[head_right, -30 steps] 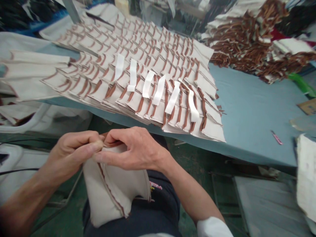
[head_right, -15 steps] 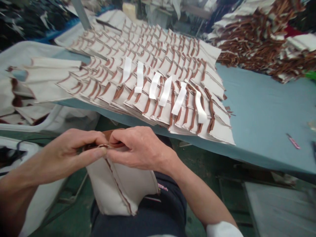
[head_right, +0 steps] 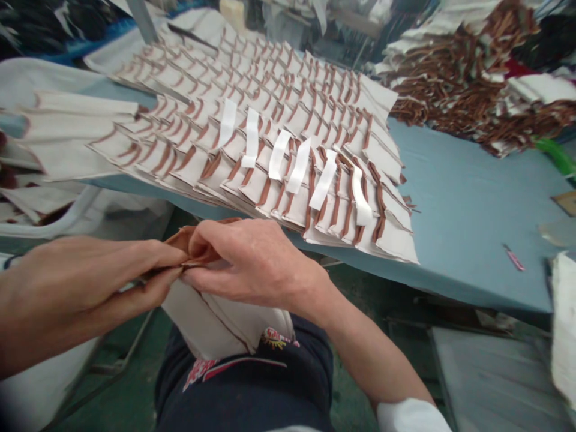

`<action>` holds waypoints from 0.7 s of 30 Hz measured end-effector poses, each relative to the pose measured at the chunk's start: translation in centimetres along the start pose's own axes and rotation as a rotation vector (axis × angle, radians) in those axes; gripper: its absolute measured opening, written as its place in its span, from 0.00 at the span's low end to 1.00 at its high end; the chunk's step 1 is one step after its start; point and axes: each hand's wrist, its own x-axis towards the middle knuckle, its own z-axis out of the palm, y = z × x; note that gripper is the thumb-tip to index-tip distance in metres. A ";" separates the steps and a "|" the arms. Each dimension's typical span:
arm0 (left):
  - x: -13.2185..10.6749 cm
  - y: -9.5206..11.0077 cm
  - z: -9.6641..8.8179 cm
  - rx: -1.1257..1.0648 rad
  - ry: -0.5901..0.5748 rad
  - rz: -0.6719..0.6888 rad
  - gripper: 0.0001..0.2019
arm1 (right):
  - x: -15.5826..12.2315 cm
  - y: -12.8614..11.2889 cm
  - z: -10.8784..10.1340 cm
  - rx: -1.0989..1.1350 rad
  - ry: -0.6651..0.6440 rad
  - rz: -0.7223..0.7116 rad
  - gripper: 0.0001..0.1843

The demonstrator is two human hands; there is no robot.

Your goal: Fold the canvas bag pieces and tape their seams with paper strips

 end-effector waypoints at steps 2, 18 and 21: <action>-0.1 0.2 0.0 0.053 0.037 0.037 0.13 | -0.2 -0.3 0.0 0.068 0.046 -0.012 0.10; -1.5 0.5 1.2 0.121 0.099 -0.048 0.12 | 0.7 0.8 0.6 0.030 -0.060 -0.078 0.12; -1.7 0.3 1.9 -0.045 0.094 -0.146 0.11 | 0.7 1.3 0.4 0.141 -0.110 -0.061 0.12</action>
